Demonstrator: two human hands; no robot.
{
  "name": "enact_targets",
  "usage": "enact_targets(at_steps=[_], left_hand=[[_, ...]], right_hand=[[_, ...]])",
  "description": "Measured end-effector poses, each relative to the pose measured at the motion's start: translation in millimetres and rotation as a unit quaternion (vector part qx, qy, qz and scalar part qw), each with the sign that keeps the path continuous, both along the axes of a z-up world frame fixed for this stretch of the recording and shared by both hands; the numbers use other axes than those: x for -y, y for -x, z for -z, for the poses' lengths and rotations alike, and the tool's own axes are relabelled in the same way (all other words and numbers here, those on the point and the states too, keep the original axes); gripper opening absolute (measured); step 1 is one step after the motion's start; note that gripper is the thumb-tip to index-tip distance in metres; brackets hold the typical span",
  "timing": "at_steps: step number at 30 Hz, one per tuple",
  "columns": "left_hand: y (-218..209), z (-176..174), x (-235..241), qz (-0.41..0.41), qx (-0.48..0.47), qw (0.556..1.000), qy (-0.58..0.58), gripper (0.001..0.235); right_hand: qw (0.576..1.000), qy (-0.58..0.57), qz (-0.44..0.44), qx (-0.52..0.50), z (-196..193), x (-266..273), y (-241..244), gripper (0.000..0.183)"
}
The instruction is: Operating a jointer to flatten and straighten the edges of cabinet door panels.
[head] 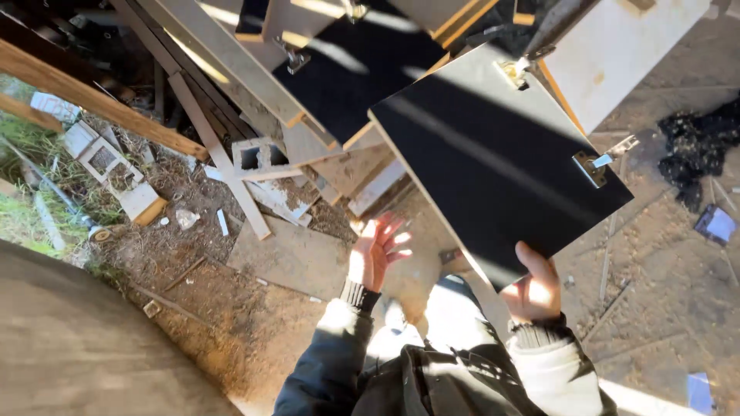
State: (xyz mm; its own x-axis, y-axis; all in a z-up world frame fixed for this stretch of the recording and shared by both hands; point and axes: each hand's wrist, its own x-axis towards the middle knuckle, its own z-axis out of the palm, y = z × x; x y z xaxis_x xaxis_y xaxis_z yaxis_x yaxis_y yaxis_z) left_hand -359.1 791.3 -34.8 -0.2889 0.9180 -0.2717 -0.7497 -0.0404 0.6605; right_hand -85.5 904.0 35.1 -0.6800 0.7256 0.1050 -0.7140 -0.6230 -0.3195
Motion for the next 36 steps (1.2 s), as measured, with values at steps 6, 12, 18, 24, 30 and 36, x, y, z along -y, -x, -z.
enact_targets(at_steps=[6,12,18,24,30,36], left_hand=[[38,31,-122,-0.074,0.063,0.995,0.017,0.076],[72,62,-227,-0.168,0.105,0.977,0.075,0.070],[78,68,-276,-0.282,0.094,0.953,0.062,0.050],[81,24,-306,-0.374,0.133,0.917,0.040,0.041],[85,13,-323,-0.462,0.149,0.874,0.026,0.039],[82,22,-323,-0.507,0.180,0.843,0.011,0.032]], right_hand=[[0.945,0.035,0.182,0.271,-35,-155,90,0.030],[0.976,0.010,0.091,0.200,12,-354,161,0.017],[0.960,-0.058,0.087,0.261,22,-470,226,0.028],[0.946,-0.146,0.022,0.288,18,-507,261,0.034],[0.923,-0.149,-0.029,0.355,84,-504,242,0.064],[0.886,-0.223,-0.075,0.400,75,-452,243,0.065]])
